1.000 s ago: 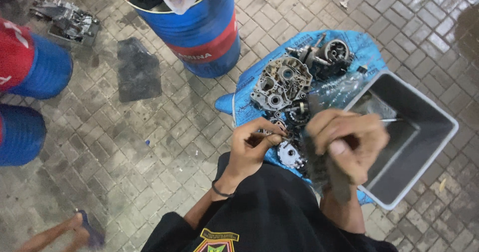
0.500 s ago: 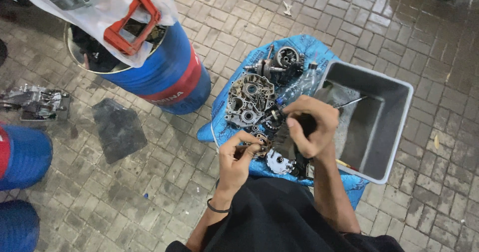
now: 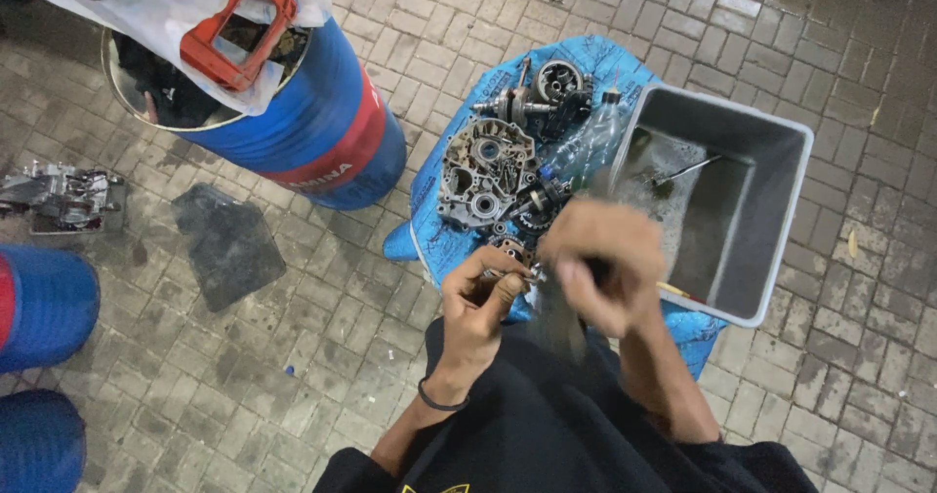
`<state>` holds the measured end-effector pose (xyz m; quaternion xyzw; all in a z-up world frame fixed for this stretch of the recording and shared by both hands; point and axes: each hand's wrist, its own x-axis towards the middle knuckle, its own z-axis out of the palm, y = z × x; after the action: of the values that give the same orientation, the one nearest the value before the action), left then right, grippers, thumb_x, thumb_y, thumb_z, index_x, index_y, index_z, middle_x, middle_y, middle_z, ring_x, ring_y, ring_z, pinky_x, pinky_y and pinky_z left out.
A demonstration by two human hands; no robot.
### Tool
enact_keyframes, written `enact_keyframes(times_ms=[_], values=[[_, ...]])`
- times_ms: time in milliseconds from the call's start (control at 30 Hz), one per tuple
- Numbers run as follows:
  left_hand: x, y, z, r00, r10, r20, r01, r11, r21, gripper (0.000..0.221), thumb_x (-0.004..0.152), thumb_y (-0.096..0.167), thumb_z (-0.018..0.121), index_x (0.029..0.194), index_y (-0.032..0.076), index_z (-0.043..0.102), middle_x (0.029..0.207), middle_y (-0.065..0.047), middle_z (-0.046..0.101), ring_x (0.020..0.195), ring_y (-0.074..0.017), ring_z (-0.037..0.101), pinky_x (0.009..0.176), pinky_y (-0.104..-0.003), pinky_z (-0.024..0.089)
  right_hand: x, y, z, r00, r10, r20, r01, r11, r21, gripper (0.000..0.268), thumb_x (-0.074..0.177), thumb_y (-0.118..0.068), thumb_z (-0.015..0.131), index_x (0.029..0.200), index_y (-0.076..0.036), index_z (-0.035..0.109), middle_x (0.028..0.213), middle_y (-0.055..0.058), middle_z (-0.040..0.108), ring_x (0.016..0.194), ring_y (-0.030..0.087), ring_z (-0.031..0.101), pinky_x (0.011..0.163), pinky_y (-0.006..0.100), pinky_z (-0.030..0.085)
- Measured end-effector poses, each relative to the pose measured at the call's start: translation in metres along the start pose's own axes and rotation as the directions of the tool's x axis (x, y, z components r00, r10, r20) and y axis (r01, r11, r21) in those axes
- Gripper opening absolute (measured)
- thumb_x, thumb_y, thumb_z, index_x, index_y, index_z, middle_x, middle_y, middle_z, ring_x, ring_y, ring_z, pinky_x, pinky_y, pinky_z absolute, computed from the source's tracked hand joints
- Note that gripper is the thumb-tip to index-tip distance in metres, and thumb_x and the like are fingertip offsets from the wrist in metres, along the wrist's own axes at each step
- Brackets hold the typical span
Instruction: Inspecting and cleaning various metal engine gears and a gasket over a tray in a workshop environment.
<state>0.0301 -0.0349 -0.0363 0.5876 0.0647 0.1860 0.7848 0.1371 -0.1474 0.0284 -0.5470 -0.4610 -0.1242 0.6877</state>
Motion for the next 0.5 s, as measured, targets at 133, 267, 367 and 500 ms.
enact_keyframes(times_ms=[133, 267, 367, 500], values=[[0.007, 0.006, -0.006, 0.998, 0.051, 0.025, -0.051, 0.999, -0.012, 0.015, 0.104, 0.016, 0.065, 0.095, 0.008, 0.072, 0.055, -0.004, 0.051, 0.05, -0.0045, 0.025, 0.051, -0.025, 0.032, 0.01, 0.011, -0.027, 0.991, -0.107, 0.086, 0.13, 0.934, -0.333, 0.017, 0.077, 0.003, 0.062, 0.09, 0.004, 0.073, 0.055, 0.006, 0.05, 0.045, 0.02, 0.042, 0.046, 0.033, 0.041], [0.0, 0.005, 0.005, 0.998, 0.058, 0.017, -0.057, 0.996, -0.062, 0.009, 0.1, 0.017, 0.072, 0.097, 0.008, 0.073, 0.063, -0.008, 0.062, 0.053, -0.0056, 0.032, 0.052, -0.027, 0.034, 0.007, -0.011, -0.009, 0.996, 0.077, 0.041, -0.078, 0.997, 0.017, 0.011, 0.081, -0.008, 0.058, 0.075, -0.004, 0.067, 0.052, 0.003, 0.055, 0.042, 0.014, 0.044, 0.043, 0.026, 0.042], [0.003, 0.006, 0.0, 0.997, 0.071, 0.027, -0.07, 0.997, -0.036, 0.009, 0.099, 0.014, 0.071, 0.095, 0.006, 0.072, 0.06, -0.006, 0.057, 0.052, -0.0055, 0.032, 0.052, -0.025, 0.034, 0.004, 0.013, -0.034, 0.996, -0.073, 0.043, 0.081, 0.967, -0.243, 0.011, 0.075, 0.0, 0.061, 0.079, 0.0, 0.071, 0.053, 0.004, 0.051, 0.043, 0.019, 0.043, 0.044, 0.031, 0.042], [0.006, 0.002, -0.003, 0.996, 0.087, 0.036, -0.086, 0.995, -0.045, 0.01, 0.105, 0.019, 0.068, 0.098, 0.012, 0.072, 0.065, -0.008, 0.063, 0.054, -0.0066, 0.035, 0.054, -0.028, 0.035, 0.008, -0.026, -0.005, 0.994, 0.056, -0.093, -0.046, 0.994, 0.101, 0.016, 0.08, -0.017, 0.06, 0.071, -0.004, 0.061, 0.05, -0.001, 0.049, 0.046, 0.011, 0.043, 0.043, 0.024, 0.039]])
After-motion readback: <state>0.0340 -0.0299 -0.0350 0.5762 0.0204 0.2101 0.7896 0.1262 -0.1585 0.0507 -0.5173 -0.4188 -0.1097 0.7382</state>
